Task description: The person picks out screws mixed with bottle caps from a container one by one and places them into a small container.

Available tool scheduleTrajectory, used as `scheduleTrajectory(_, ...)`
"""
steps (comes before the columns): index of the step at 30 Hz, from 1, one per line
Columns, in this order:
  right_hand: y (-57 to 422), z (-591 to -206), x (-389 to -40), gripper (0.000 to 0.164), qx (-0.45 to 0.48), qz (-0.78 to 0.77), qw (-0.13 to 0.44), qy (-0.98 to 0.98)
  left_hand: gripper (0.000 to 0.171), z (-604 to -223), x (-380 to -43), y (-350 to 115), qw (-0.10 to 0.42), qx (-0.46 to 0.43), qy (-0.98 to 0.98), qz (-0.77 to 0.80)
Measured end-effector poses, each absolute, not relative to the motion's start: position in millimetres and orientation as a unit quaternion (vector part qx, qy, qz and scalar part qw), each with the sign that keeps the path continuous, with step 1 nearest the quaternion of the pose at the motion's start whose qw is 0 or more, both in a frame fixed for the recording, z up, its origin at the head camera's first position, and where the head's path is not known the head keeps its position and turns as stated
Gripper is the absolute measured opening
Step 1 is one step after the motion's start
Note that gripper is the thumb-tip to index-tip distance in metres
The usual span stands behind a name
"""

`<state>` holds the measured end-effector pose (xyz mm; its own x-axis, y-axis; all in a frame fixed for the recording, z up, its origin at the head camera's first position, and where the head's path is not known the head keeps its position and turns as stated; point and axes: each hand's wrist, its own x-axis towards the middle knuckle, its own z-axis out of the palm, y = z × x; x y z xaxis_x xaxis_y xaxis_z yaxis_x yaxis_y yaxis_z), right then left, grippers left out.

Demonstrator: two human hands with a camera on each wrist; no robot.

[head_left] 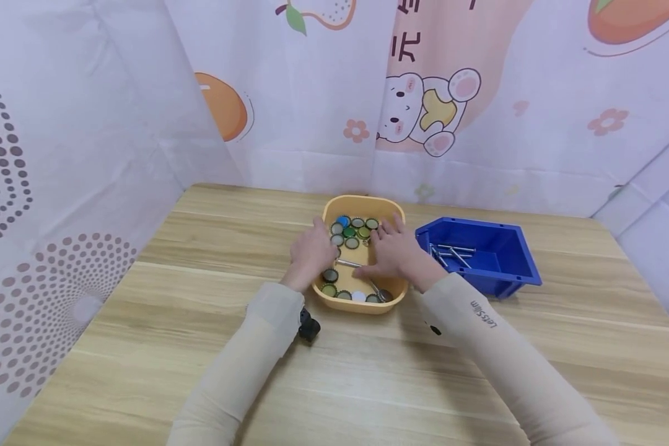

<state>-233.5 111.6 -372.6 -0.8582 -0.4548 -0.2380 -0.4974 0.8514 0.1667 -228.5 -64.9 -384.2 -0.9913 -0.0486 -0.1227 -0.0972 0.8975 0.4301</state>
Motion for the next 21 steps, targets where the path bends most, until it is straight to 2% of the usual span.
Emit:
scheduleTrajectory(4, 106.0, -373.1, -229.2, 0.106, -0.243, 0.134, 0.122, 0.953, 0.045, -384.8, -228.1, -65.4, 0.058, -0.037, 0.971, 0.231)
scheduleTrajectory(12, 101.9, -375.5, -225.9, 0.097, -0.302, 0.116, 0.1, 0.941, 0.036, -386.8, -229.0, -66.7, 0.047, -0.031, 0.973, 0.226)
scheduleTrajectory(21, 103.6, -376.6, -227.7, 0.062, -0.326, 0.067, 0.062, 0.941, 0.037, -386.3, -228.9, -66.3, 0.048, -0.041, 0.973, 0.222)
